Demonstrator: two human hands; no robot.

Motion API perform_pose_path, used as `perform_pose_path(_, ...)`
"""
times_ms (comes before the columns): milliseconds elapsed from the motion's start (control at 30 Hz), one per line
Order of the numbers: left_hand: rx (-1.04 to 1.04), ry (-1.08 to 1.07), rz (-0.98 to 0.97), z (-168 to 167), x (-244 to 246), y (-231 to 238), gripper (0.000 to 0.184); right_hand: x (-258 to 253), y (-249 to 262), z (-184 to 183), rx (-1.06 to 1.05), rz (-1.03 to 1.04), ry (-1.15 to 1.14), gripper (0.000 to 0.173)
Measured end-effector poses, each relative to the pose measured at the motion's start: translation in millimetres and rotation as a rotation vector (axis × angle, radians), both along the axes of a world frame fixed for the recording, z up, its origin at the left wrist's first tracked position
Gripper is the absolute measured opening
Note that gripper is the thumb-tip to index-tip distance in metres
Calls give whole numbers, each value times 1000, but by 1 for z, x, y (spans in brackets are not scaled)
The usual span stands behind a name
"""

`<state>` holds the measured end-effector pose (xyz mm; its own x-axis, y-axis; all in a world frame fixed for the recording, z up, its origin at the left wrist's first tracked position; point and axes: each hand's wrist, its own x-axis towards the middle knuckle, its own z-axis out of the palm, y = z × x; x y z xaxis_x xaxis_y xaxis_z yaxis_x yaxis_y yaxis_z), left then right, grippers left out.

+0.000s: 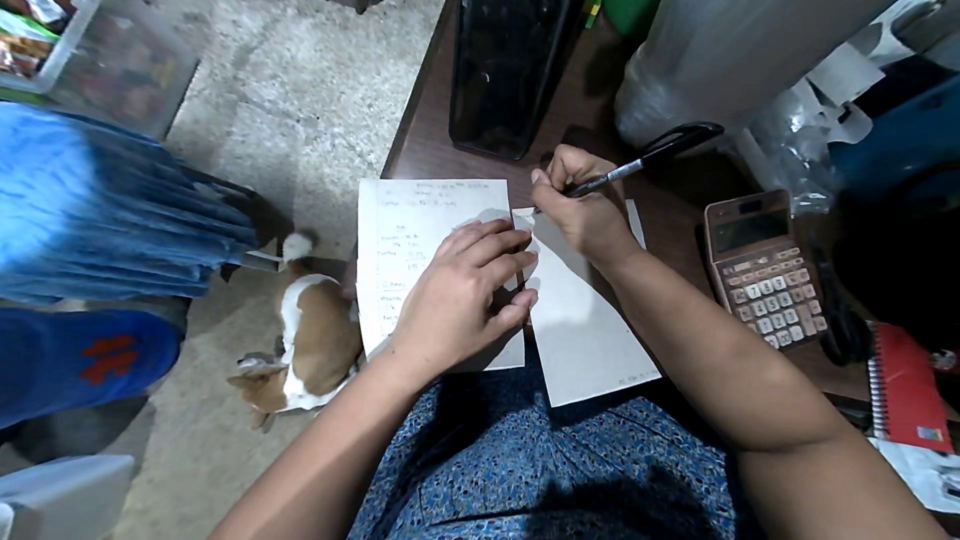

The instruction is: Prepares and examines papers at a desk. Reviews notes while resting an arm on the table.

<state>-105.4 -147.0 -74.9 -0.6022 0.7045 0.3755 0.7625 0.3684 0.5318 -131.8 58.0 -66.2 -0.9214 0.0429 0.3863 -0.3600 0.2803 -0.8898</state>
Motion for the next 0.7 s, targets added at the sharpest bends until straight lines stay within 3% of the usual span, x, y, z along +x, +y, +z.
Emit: perform_pose_path(700,3,-21,11,0,0,0,37,2,9,1,-84,-7,-71,32)
